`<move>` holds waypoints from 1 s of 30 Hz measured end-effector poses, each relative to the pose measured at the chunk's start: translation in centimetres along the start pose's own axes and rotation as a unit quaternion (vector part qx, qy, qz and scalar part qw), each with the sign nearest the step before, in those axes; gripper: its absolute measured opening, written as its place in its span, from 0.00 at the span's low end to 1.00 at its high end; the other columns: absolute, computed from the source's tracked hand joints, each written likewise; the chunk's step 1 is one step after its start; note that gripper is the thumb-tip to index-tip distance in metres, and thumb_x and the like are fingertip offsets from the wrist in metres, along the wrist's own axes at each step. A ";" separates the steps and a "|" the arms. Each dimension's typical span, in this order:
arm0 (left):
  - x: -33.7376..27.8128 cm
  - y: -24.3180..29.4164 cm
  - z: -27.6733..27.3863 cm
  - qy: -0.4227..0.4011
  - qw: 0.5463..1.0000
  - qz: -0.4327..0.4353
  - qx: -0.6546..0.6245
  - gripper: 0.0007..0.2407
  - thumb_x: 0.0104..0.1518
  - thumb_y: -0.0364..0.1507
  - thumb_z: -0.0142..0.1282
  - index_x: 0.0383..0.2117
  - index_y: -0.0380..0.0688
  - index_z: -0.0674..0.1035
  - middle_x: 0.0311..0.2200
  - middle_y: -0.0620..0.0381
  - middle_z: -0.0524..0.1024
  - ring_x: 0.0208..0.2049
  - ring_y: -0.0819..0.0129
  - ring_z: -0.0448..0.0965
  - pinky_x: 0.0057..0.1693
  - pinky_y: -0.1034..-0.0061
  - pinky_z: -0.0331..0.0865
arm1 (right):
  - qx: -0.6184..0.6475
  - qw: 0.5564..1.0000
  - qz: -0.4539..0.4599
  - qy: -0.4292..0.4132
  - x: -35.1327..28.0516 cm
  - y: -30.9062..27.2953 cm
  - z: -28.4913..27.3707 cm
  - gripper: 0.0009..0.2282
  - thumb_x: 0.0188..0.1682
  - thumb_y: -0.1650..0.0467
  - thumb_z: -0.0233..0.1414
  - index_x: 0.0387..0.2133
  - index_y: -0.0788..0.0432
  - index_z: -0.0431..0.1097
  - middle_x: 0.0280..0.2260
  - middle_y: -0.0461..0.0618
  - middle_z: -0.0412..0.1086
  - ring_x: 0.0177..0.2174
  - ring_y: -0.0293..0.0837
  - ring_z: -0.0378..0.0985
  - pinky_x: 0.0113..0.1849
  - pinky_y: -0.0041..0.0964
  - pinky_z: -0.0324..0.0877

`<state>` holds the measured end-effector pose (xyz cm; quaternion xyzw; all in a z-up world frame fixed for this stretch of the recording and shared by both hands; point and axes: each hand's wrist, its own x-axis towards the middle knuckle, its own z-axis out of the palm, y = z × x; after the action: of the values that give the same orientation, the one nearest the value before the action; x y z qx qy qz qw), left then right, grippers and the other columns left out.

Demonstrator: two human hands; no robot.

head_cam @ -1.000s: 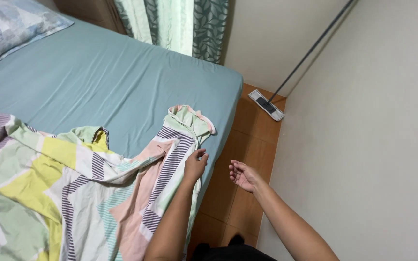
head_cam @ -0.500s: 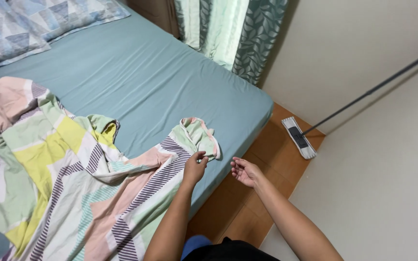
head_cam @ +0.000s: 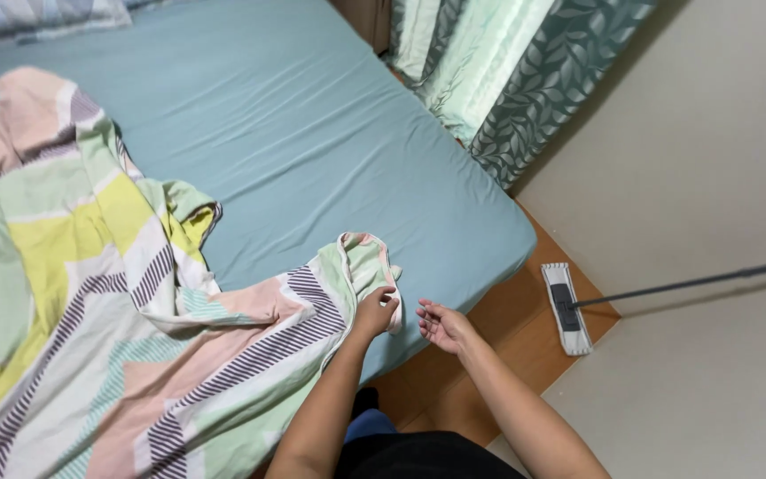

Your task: The person picks up a folded patterned blanket from a shelf, unfolds it on the bed, and spreads it over the mattress. The person smooths the blanket and adjusts its position to cover the bed evenly.

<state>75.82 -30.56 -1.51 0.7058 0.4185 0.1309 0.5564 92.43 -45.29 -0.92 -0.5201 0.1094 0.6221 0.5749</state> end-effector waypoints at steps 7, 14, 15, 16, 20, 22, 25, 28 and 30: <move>6.8 -3.5 7.0 -0.007 0.996 -0.049 0.070 0.18 0.53 0.37 0.62 0.51 0.51 0.80 0.43 0.45 0.81 0.46 0.50 0.81 0.53 0.63 0.73 | -0.064 0.997 0.041 0.011 3.0 -5.9 -1.5 0.12 0.55 0.70 0.49 0.51 0.52 0.70 0.35 0.45 0.74 0.31 0.41 0.75 0.34 0.37 0.75; 7.6 2.7 8.3 -0.032 0.938 -0.295 0.179 0.19 0.58 0.37 0.56 0.57 0.61 0.76 0.65 0.50 0.60 0.64 0.49 0.61 0.65 0.59 0.61 | -0.126 0.988 0.085 -0.020 6.6 -12.1 -3.2 0.12 0.55 0.70 0.48 0.52 0.53 0.69 0.36 0.46 0.75 0.31 0.40 0.76 0.34 0.37 0.75; 7.4 3.1 8.7 -0.024 0.918 -0.357 0.170 0.19 0.58 0.36 0.56 0.58 0.63 0.76 0.69 0.48 0.53 0.66 0.47 0.56 0.66 0.59 0.60 | -0.143 0.985 0.097 -0.031 7.2 -12.9 -3.7 0.12 0.56 0.70 0.48 0.52 0.54 0.69 0.36 0.46 0.75 0.31 0.40 0.76 0.34 0.37 0.74; 8.5 1.4 9.5 -0.011 0.917 -0.364 0.161 0.19 0.58 0.36 0.56 0.58 0.63 0.76 0.69 0.48 0.53 0.66 0.47 0.56 0.66 0.59 0.60 | -0.156 0.982 0.103 -0.040 8.0 -14.2 -3.8 0.12 0.56 0.70 0.48 0.52 0.54 0.69 0.36 0.46 0.75 0.31 0.40 0.76 0.34 0.37 0.74; 11.5 -5.0 14.2 0.111 0.897 -0.407 0.132 0.18 0.58 0.35 0.55 0.55 0.48 0.77 0.61 0.46 0.64 0.61 0.49 0.66 0.63 0.57 0.64 | -0.215 0.961 0.149 -0.084 10.3 -18.2 -6.0 0.13 0.56 0.70 0.48 0.52 0.55 0.69 0.37 0.46 0.74 0.31 0.40 0.76 0.35 0.37 0.75; 12.0 -5.0 15.8 0.186 0.888 -0.408 0.100 0.18 0.59 0.35 0.54 0.53 0.42 0.79 0.56 0.44 0.72 0.58 0.49 0.72 0.62 0.58 0.67 | -0.246 0.947 0.177 -0.106 12.0 -19.8 -6.8 0.13 0.56 0.70 0.48 0.52 0.55 0.69 0.37 0.45 0.74 0.31 0.40 0.76 0.35 0.37 0.75; 11.2 -0.1 16.1 0.448 0.864 -0.227 0.041 0.17 0.55 0.33 0.57 0.50 0.40 0.80 0.46 0.36 0.76 0.49 0.39 0.75 0.56 0.57 0.68 | -0.296 0.922 0.220 -0.121 14.2 -20.5 -6.4 0.12 0.56 0.69 0.48 0.52 0.54 0.71 0.37 0.44 0.74 0.31 0.40 0.75 0.34 0.37 0.75; 9.8 7.1 14.9 0.555 0.816 -0.161 -0.009 0.16 0.56 0.34 0.60 0.48 0.38 0.81 0.48 0.39 0.76 0.47 0.42 0.77 0.53 0.60 0.70 | -0.348 0.891 0.252 -0.146 15.1 -19.7 -4.7 0.13 0.57 0.66 0.47 0.52 0.54 0.71 0.37 0.44 0.75 0.32 0.40 0.76 0.34 0.37 0.75; 8.7 11.6 13.1 0.570 0.804 -0.139 -0.102 0.17 0.55 0.32 0.57 0.50 0.40 0.80 0.47 0.46 0.79 0.39 0.54 0.81 0.49 0.67 0.74 | -0.371 0.859 0.293 -0.196 15.1 -18.6 -2.9 0.18 0.57 0.58 0.45 0.52 0.56 0.70 0.38 0.46 0.75 0.34 0.42 0.76 0.35 0.39 0.74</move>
<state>94.86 -33.35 1.90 0.3772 0.7382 0.4725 0.2992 112.37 -32.49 -5.26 -0.5060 -0.0975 0.8454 0.1401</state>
